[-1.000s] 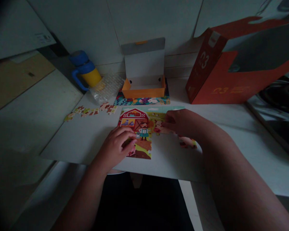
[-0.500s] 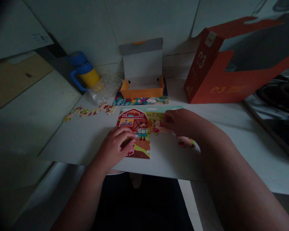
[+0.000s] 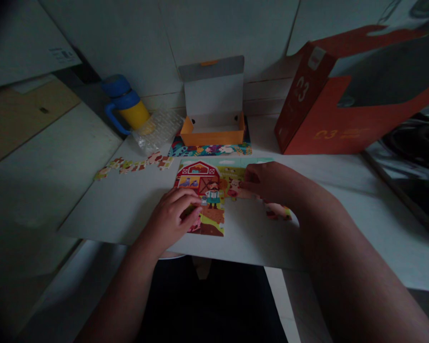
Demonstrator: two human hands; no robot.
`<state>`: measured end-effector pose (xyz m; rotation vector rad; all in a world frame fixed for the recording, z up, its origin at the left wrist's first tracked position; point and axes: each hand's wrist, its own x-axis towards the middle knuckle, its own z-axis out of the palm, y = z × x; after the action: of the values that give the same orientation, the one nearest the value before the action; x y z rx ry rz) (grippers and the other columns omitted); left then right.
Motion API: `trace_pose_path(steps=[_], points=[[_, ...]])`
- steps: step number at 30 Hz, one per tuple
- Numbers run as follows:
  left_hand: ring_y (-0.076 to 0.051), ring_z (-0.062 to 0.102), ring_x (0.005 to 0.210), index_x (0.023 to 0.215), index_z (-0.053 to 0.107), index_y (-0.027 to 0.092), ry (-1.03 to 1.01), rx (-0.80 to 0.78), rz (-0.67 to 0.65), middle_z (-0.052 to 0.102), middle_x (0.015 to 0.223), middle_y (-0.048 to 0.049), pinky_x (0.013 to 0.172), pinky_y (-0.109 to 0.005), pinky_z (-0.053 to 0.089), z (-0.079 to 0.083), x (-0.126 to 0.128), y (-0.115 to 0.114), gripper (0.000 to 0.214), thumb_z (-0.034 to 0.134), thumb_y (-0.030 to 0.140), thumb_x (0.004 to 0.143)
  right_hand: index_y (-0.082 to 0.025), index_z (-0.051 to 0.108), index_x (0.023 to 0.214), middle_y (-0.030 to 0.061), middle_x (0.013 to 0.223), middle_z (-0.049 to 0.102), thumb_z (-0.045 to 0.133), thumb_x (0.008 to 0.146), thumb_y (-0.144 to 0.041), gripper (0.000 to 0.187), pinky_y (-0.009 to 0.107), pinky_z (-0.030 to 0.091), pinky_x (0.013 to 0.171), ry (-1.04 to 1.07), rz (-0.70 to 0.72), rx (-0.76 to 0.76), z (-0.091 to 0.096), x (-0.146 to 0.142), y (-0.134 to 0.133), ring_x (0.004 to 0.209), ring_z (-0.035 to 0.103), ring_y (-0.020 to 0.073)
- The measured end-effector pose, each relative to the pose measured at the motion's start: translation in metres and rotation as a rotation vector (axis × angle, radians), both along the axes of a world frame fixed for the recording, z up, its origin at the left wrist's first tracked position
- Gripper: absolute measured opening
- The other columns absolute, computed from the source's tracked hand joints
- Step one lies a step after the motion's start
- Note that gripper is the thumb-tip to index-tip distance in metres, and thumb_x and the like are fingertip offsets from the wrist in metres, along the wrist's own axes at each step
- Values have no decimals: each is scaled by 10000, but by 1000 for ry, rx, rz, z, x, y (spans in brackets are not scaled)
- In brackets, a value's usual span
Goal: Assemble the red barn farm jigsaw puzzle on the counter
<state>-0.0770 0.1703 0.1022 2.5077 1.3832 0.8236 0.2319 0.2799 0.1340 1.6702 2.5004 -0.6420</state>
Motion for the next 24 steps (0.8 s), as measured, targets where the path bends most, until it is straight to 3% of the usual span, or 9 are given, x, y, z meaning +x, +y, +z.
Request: trace_pose_path(steps=[24], points=[[-258, 709, 1116, 1096, 697, 217, -6, 8, -2, 744, 1164, -65, 982, -496, 583, -2, -1, 0, 69, 717, 197, 1032, -247, 691, 961, 26, 750, 758, 618, 1002, -497, 265, 304, 371, 576, 4, -14, -25, 6, -3, -3, 572, 640, 168]])
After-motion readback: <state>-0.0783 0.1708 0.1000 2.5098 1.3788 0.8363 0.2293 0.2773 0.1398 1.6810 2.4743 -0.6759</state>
